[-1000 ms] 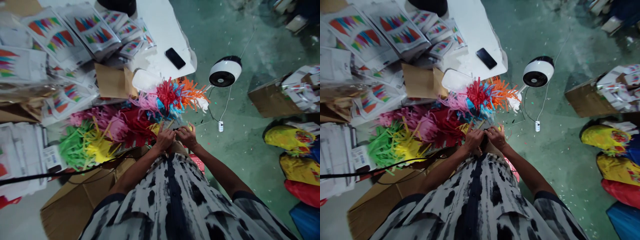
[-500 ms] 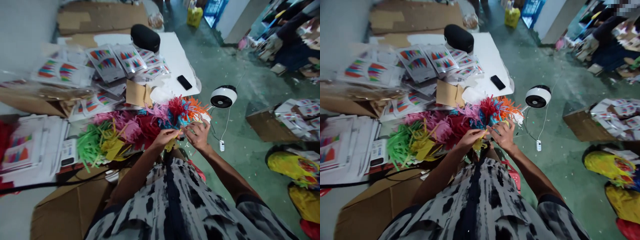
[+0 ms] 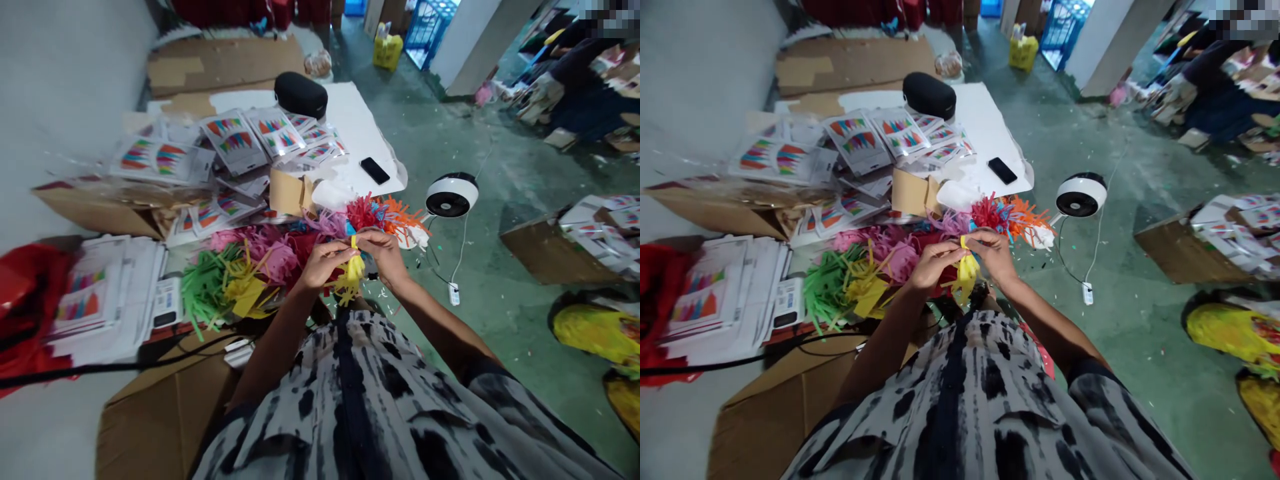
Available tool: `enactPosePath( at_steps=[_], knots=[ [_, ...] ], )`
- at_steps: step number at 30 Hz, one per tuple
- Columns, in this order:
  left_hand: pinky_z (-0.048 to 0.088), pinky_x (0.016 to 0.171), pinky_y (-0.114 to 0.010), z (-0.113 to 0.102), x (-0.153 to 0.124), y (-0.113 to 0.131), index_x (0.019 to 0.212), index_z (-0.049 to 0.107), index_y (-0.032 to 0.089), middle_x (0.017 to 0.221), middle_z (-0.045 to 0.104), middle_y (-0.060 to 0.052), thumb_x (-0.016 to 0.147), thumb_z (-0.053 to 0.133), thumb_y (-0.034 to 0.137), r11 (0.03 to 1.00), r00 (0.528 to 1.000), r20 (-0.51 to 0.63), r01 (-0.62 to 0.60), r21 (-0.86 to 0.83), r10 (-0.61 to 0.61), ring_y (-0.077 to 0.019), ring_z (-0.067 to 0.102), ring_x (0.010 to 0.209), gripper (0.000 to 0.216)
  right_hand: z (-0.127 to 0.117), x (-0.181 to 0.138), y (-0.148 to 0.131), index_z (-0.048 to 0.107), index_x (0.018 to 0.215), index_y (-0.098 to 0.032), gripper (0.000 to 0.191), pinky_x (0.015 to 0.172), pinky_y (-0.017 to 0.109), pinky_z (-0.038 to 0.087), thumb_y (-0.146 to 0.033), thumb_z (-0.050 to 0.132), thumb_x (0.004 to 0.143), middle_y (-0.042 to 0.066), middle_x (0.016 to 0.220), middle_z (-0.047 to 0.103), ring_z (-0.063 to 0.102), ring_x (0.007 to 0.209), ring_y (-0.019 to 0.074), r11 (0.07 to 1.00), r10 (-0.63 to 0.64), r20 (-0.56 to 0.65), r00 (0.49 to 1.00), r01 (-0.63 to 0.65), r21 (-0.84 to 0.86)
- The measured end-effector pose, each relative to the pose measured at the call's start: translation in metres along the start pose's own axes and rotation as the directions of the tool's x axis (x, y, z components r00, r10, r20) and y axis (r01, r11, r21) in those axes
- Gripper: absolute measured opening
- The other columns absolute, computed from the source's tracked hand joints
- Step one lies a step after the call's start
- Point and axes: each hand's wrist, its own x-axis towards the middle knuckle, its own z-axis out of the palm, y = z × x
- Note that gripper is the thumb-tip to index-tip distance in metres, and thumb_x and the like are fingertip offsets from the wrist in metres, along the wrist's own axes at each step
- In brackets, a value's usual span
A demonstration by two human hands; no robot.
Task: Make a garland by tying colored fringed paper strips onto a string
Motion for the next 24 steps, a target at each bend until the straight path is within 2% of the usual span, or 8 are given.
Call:
enactPosePath(
  at_steps=[5, 8, 11, 13, 16, 18, 20, 24],
  knots=[
    [0.054, 0.084, -0.031, -0.005, 0.001, 0.001, 0.087, 0.084, 0.019, 0.091, 0.080, -0.005, 0.070, 0.091, 0.041, 0.986, 0.980, -0.195, -0.066, -0.150, 0.036, -0.0191, 0.072, 0.086, 0.029, 0.007, 0.008, -0.006, 0.081, 0.105, -0.028, 0.031, 0.099, 0.038, 0.053, -0.050, 0.081, 0.083, 0.002, 0.112, 0.078, 0.069, 0.106, 0.0213, 0.999, 0.027, 0.154, 0.988, -0.034, 0.041],
    [0.055, 0.086, -0.032, -0.004, 0.006, 0.003, 0.085, 0.084, 0.019, 0.089, 0.080, -0.005, 0.066, 0.093, 0.040, 0.957, 0.947, -0.315, -0.139, -0.254, 0.053, -0.0196, 0.073, 0.087, 0.029, 0.010, 0.009, 0.006, 0.076, 0.115, -0.026, 0.041, 0.094, 0.035, 0.055, -0.054, 0.076, 0.086, 0.002, 0.110, 0.077, 0.069, 0.099, 0.0200, 1.000, 0.022, 0.300, 0.954, -0.017, -0.020],
    [0.055, 0.082, -0.030, -0.010, 0.012, 0.014, 0.081, 0.082, 0.020, 0.084, 0.079, -0.003, 0.065, 0.093, 0.040, 0.936, 0.911, -0.406, -0.205, -0.285, 0.076, -0.0186, 0.073, 0.083, 0.028, 0.005, 0.011, 0.028, 0.077, 0.096, -0.021, 0.033, 0.080, 0.031, 0.055, -0.053, 0.068, 0.092, 0.002, 0.092, 0.076, 0.069, 0.083, 0.0191, 0.974, 0.032, 0.420, 0.907, 0.066, -0.217],
    [0.055, 0.082, -0.029, -0.017, 0.015, 0.022, 0.078, 0.081, 0.020, 0.081, 0.078, -0.002, 0.065, 0.094, 0.041, 0.924, 0.876, -0.466, -0.273, -0.269, 0.123, -0.0174, 0.072, 0.081, 0.028, -0.004, 0.017, 0.040, 0.076, 0.083, -0.020, 0.027, 0.080, 0.032, 0.054, -0.045, 0.068, 0.092, 0.003, 0.084, 0.075, 0.069, 0.080, 0.0201, 0.898, 0.091, 0.495, 0.864, 0.144, -0.416],
    [0.054, 0.085, -0.028, -0.025, 0.018, 0.033, 0.080, 0.080, 0.019, 0.084, 0.077, -0.003, 0.068, 0.092, 0.042, 0.941, 0.818, -0.530, -0.323, -0.100, 0.224, -0.0159, 0.071, 0.083, 0.028, -0.017, 0.034, 0.041, 0.079, 0.095, -0.022, 0.016, 0.093, 0.038, 0.054, -0.034, 0.070, 0.089, 0.007, 0.099, 0.079, 0.072, 0.095, 0.0249, 0.788, 0.091, 0.440, 0.893, 0.206, -0.581],
    [0.054, 0.086, -0.029, -0.022, 0.022, 0.036, 0.080, 0.080, 0.019, 0.091, 0.076, -0.004, 0.072, 0.089, 0.043, 0.955, 0.801, -0.527, -0.286, 0.077, 0.283, -0.0172, 0.069, 0.087, 0.027, -0.020, 0.048, 0.030, 0.077, 0.113, -0.023, 0.026, 0.102, 0.041, 0.052, -0.036, 0.067, 0.092, 0.009, 0.118, 0.077, 0.071, 0.110, 0.0257, 0.842, -0.037, 0.345, 0.938, 0.215, -0.494],
    [0.054, 0.088, -0.031, -0.014, 0.028, 0.036, 0.077, 0.078, 0.019, 0.097, 0.075, -0.006, 0.076, 0.085, 0.042, 0.940, 0.807, -0.488, -0.241, 0.241, 0.332, -0.0193, 0.069, 0.091, 0.024, -0.017, 0.063, 0.014, 0.073, 0.124, -0.025, 0.033, 0.108, 0.041, 0.050, -0.041, 0.065, 0.097, 0.008, 0.128, 0.074, 0.068, 0.118, 0.0236, 0.919, -0.155, 0.316, 0.936, 0.254, -0.301],
    [0.053, 0.089, -0.032, 0.007, 0.043, 0.032, 0.075, 0.076, 0.020, 0.098, 0.072, -0.006, 0.085, 0.076, 0.039, 0.892, 0.844, -0.388, -0.209, 0.400, 0.372, -0.0200, 0.068, 0.093, 0.021, -0.009, 0.090, -0.006, 0.078, 0.106, -0.025, 0.027, 0.097, 0.036, 0.055, -0.048, 0.072, 0.093, 0.005, 0.108, 0.077, 0.071, 0.101, 0.0203, 0.966, -0.189, 0.299, 0.935, 0.232, -0.114]
  ],
)
